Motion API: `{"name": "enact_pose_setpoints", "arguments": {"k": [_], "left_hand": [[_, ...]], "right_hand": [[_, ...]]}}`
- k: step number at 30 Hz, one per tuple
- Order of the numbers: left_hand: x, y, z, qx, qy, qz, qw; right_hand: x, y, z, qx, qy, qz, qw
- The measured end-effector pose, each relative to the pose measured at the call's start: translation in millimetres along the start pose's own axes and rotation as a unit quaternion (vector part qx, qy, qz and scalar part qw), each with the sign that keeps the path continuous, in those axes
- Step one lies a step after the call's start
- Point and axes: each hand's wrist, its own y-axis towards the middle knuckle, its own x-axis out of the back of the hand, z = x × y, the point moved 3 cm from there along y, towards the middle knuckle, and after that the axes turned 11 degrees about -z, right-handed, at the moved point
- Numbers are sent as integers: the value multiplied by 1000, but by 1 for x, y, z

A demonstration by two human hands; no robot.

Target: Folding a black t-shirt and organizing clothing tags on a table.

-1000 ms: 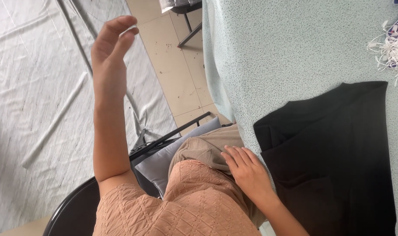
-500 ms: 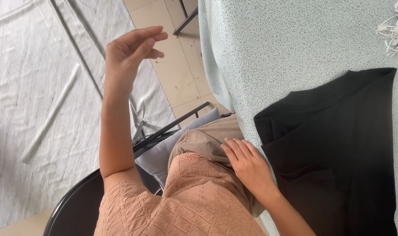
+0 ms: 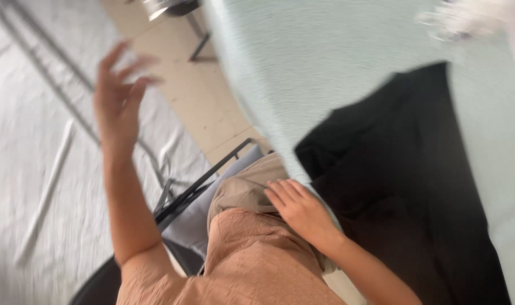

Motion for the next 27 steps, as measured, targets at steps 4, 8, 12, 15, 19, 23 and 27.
{"name": "enact_pose_setpoints", "arguments": {"k": [4, 8, 12, 15, 19, 23, 27], "left_hand": [[0, -11, 24, -77, 191, 0, 978], [-18, -10, 7, -140, 236, -13, 961], [-54, -15, -50, -182, 289, -27, 939], [-74, -18, -60, -209, 272, -15, 939], [-122, -16, -86, -333, 170, 54, 926], [-182, -29, -125, -264, 36, 202, 943], [-261, -38, -161, -163, -86, 447, 875]], "right_hand": [[-1, 1, -4, -10, -46, 6, 999], [15, 5, -6, -24, -26, -71, 997], [48, 3, 0, -33, -11, -149, 988], [82, -18, 2, -65, 91, -199, 974], [113, -69, -23, -123, 140, -229, 955], [137, -117, -70, -417, 82, -241, 873], [120, -141, -80, -531, 147, -150, 821]]}}
